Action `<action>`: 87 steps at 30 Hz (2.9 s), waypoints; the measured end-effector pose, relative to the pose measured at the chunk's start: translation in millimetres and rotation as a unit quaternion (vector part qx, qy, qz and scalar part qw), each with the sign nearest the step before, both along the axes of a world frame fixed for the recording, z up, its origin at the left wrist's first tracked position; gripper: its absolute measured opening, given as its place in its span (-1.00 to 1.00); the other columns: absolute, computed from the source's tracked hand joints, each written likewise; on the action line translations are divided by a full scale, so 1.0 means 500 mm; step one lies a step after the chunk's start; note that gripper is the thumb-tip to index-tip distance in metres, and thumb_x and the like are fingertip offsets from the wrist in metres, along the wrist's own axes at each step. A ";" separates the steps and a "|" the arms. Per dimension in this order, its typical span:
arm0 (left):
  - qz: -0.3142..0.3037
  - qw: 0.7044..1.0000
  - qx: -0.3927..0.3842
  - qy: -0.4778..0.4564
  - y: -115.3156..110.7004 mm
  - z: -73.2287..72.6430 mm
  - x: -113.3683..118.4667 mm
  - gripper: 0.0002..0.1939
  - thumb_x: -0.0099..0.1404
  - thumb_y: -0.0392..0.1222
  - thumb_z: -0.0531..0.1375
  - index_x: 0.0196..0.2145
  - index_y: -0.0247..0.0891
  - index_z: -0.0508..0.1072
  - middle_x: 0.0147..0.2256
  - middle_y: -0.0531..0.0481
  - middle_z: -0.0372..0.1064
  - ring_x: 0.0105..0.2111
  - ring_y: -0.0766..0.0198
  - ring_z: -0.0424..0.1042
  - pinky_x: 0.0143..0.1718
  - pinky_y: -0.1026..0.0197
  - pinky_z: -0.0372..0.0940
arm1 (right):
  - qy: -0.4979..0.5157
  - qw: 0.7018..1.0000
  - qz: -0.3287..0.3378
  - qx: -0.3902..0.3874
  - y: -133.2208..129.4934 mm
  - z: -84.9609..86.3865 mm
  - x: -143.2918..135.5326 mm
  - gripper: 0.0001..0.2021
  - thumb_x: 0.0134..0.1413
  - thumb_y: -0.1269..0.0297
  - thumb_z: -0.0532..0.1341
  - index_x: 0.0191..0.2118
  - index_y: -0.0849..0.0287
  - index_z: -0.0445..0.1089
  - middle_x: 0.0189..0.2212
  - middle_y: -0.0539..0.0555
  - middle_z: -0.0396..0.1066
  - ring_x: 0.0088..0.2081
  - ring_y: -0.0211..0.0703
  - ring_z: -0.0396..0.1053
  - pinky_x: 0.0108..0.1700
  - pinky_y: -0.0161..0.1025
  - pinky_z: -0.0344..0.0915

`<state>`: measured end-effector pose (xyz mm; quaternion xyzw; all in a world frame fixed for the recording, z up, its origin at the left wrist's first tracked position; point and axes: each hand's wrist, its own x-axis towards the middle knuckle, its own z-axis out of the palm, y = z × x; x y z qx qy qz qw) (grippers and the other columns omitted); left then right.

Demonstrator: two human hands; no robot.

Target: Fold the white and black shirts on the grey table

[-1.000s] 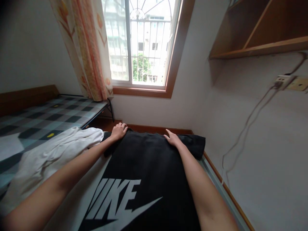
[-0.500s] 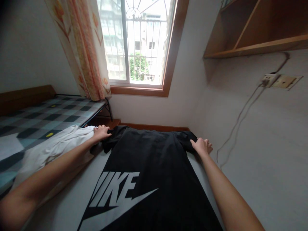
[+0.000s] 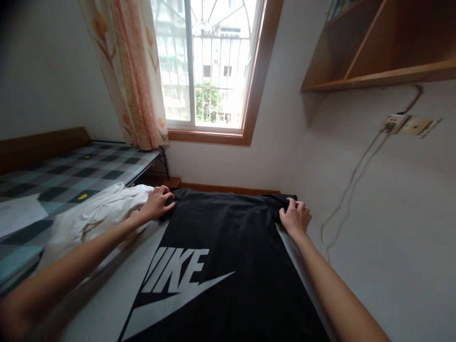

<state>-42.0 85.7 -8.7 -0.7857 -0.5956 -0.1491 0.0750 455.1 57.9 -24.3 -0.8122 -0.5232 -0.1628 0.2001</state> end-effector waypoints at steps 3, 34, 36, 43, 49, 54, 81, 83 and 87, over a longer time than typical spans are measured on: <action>-0.022 0.997 -0.054 -0.053 -0.064 -0.021 0.003 -0.67 0.27 0.03 0.09 -0.12 -0.15 0.45 -0.13 -0.11 0.33 -0.15 0.10 0.35 -0.08 0.13 0.19 | -0.001 0.993 0.093 -0.067 -0.031 0.002 -0.037 -0.69 0.19 0.13 0.05 -0.10 0.17 0.41 -0.15 0.24 0.36 -0.15 0.04 0.34 -0.16 -0.15 0.21; 0.011 0.910 -0.209 -0.357 -0.204 -0.090 -0.012 -0.82 0.06 -0.06 0.18 -0.45 -0.23 0.35 -0.59 0.08 0.35 -0.52 0.24 0.39 -0.52 0.27 0.23 | 0.099 0.961 0.088 -0.244 -0.310 -0.004 -0.006 -0.78 0.27 0.22 -0.01 -0.17 0.15 0.33 -0.33 0.17 0.49 -0.25 -0.03 0.46 -0.31 -0.27 0.17; 0.004 0.922 -0.190 -0.338 -0.212 -0.086 -0.014 -0.83 0.06 -0.07 0.17 -0.46 -0.23 0.35 -0.57 0.06 0.36 -0.50 0.22 0.40 -0.48 0.26 0.23 | 0.089 0.956 0.088 -0.266 -0.325 -0.008 0.001 -0.78 0.28 0.19 -0.01 -0.17 0.14 0.32 -0.33 0.17 0.49 -0.26 -0.01 0.47 -0.31 -0.25 0.17; -0.009 0.936 -0.173 -0.307 -0.243 -0.078 -0.009 -0.77 0.11 -0.02 0.16 -0.33 -0.22 0.39 -0.46 0.01 0.44 -0.46 0.19 0.43 -0.41 0.22 0.26 | 0.044 0.951 0.076 -0.296 -0.362 -0.020 -0.001 -0.68 0.29 0.07 -0.05 -0.04 0.13 0.27 -0.30 0.23 0.50 -0.24 0.12 0.48 -0.30 -0.15 0.23; -0.033 0.944 -0.168 -0.282 -0.250 -0.080 -0.012 -0.71 0.19 -0.06 0.13 -0.16 -0.21 0.38 -0.45 0.05 0.41 -0.44 0.20 0.42 -0.36 0.22 0.26 | -0.002 0.947 0.072 -0.313 -0.376 -0.010 -0.013 -0.62 0.30 0.11 -0.08 0.06 0.18 0.27 -0.28 0.27 0.51 -0.24 0.17 0.49 -0.31 -0.09 0.28; -0.037 0.980 -0.059 -0.188 -0.252 -0.072 0.004 -0.78 0.22 -0.16 0.15 -0.17 -0.20 0.42 -0.21 -0.07 0.36 -0.21 0.13 0.41 -0.15 0.11 0.28 | -0.094 0.964 0.096 -0.228 -0.373 -0.007 -0.043 -0.65 0.28 0.25 -0.04 0.09 0.17 0.30 -0.12 0.23 0.43 -0.18 0.06 0.47 -0.28 -0.15 0.29; -0.211 0.971 -0.045 -0.105 -0.264 -0.097 0.148 -0.58 0.31 0.03 0.13 0.10 -0.04 0.36 0.06 -0.09 0.27 0.09 0.05 0.22 0.13 -0.09 0.10 | 0.072 0.932 0.329 -0.131 -0.105 -0.093 -0.309 -0.56 0.25 0.14 0.06 0.17 0.17 0.33 0.23 0.17 0.21 0.25 0.03 0.10 0.25 -0.04 0.02; -0.209 0.971 -0.049 -0.103 -0.263 -0.097 0.147 -0.58 0.31 0.03 0.13 0.10 -0.04 0.37 0.06 -0.09 0.27 0.09 0.04 0.22 0.12 -0.09 0.10 | 0.072 0.932 0.330 -0.131 -0.104 -0.092 -0.309 -0.56 0.24 0.14 0.06 0.17 0.16 0.33 0.23 0.17 0.21 0.26 0.03 0.10 0.25 -0.04 0.02; -0.209 0.971 -0.048 -0.102 -0.263 -0.097 0.147 -0.59 0.31 0.04 0.13 0.09 -0.04 0.37 0.05 -0.09 0.28 0.08 0.05 0.23 0.12 -0.09 0.10 | 0.075 0.931 0.332 -0.131 -0.104 -0.095 -0.308 -0.55 0.25 0.14 0.05 0.17 0.18 0.33 0.23 0.17 0.20 0.26 0.03 0.09 0.26 -0.03 0.01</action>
